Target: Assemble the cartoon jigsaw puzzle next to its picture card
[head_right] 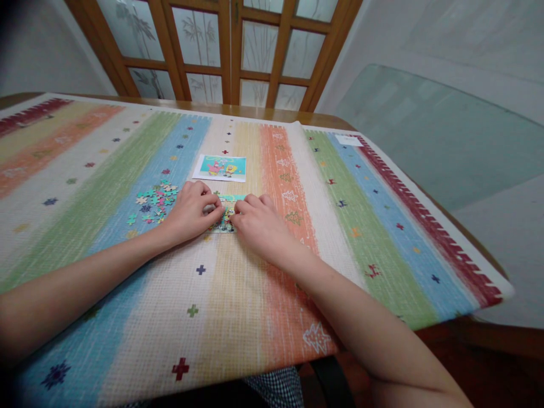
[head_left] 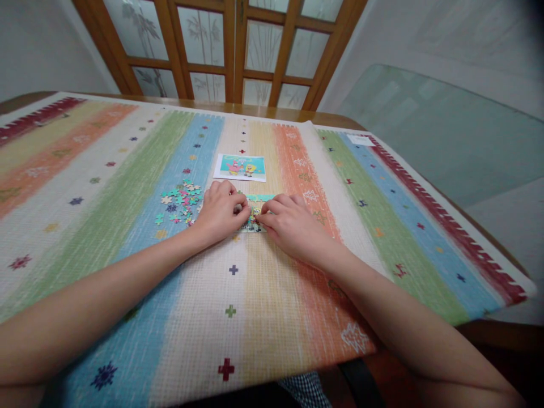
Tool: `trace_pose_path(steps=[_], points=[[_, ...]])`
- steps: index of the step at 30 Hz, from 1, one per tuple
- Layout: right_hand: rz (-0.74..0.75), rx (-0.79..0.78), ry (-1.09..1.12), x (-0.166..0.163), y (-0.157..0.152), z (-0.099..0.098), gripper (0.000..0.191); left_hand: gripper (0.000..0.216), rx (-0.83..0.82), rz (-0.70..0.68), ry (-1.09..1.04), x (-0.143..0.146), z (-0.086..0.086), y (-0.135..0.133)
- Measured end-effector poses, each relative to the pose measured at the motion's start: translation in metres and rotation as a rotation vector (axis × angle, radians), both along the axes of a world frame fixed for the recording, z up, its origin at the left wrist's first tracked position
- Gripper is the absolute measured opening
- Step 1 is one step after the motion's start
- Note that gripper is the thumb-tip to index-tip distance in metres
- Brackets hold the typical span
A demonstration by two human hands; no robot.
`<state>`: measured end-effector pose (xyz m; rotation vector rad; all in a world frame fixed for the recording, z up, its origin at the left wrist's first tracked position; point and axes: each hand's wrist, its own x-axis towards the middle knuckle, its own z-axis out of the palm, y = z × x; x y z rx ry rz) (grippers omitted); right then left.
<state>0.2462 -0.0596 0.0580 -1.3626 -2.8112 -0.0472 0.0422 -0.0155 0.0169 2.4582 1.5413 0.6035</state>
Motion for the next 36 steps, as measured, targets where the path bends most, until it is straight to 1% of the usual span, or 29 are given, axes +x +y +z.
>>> trace_pose_path(steps=[12,19,26,36], points=[[0.023,0.034,-0.009,0.0003,0.0012,-0.0043,0.025,0.024,0.028,-0.020,0.010,-0.0008,-0.0032,0.0021],[0.027,0.018,0.018,0.0005,0.0012,-0.0034,0.025,0.031,0.062,-0.043,0.117,-0.0003,0.0032,0.0015],[0.016,0.013,0.016,-0.0005,0.0027,-0.0047,0.026,0.028,0.103,-0.063,0.216,-0.0012,0.0066,0.0011],[0.021,0.007,0.008,-0.0005,0.0018,-0.0039,0.025,0.026,0.083,-0.084,0.210,-0.0038,0.0022,0.0040]])
